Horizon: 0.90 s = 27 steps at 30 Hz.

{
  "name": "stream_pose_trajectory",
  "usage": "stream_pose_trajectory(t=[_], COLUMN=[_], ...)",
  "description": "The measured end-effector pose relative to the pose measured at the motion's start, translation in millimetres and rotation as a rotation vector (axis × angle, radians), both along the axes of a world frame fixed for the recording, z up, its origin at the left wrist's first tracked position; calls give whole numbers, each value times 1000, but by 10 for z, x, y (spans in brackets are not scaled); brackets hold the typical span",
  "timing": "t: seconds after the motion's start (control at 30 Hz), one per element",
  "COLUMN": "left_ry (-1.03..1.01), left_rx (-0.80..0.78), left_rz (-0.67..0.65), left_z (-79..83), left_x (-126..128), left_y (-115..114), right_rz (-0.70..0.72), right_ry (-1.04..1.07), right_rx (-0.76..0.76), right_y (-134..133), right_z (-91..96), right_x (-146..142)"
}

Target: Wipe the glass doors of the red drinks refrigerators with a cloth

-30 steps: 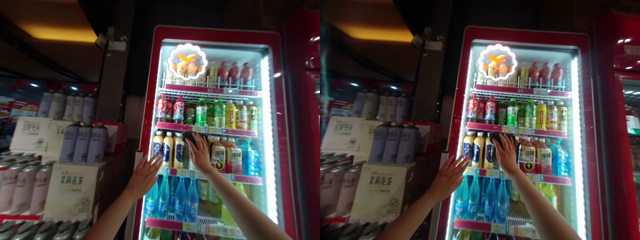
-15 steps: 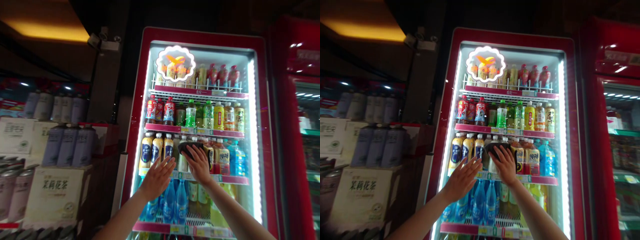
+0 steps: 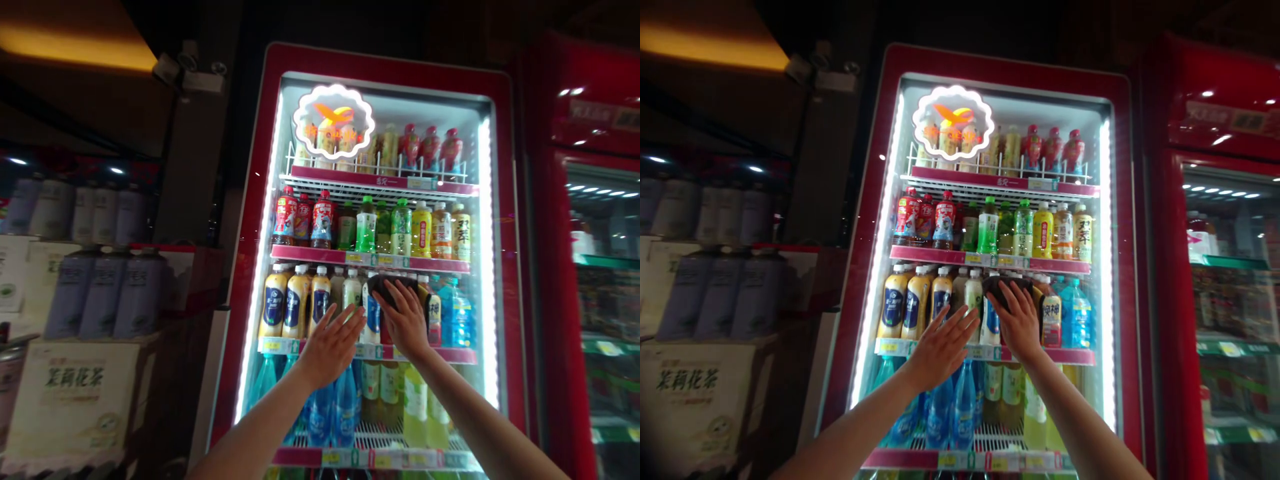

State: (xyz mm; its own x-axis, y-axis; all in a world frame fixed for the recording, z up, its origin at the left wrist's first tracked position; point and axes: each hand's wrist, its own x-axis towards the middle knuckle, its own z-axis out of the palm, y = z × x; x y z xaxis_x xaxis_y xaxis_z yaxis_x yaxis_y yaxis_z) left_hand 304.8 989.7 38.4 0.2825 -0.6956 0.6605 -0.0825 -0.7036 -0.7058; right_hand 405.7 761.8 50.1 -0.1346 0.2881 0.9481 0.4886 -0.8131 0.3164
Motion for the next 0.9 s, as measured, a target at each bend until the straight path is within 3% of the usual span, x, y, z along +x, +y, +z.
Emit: stream_pose_trajectory(t=[0.1, 0.2, 0.27, 0.33, 0.43, 0.53, 0.63, 0.7, 0.8, 0.9], left_ry=[4, -9, -14, -11, -12, -32, -72, -93, -96, -64], left_rx=[-14, -30, -23, -16, -23, -28, -21, -17, -16, -29], left_rz=[-15, -50, -70, -76, -69, -67, -76, -82, -83, -75], left_z=[45, 107, 123, 110, 67, 29, 11, 3, -8, -17], left_x=[91, 206, 280, 347, 438, 520, 582, 607, 629, 644], left_y=[-103, -285, -410, -507, -579, -588, -576, -571, -576, -590], right_rz=[-5, -31, -41, -38, -30, -32, -26, -8, 15, 23], right_ry=[12, 25, 25, 16, 33, 73, 64, 32, -7, 38], right_rx=[-143, -67, 80, 178, 126, 13, 51, 181, 325, 206], right_y=[-121, -328, -458, -529, -534, -553, -662, -719, -649, -439], right_z=[196, 359, 274, 71, -151, -43, 135, 106, -95, -98], right_x=[35, 116, 170, 194, 168, 149, 208, 262, 264, 158])
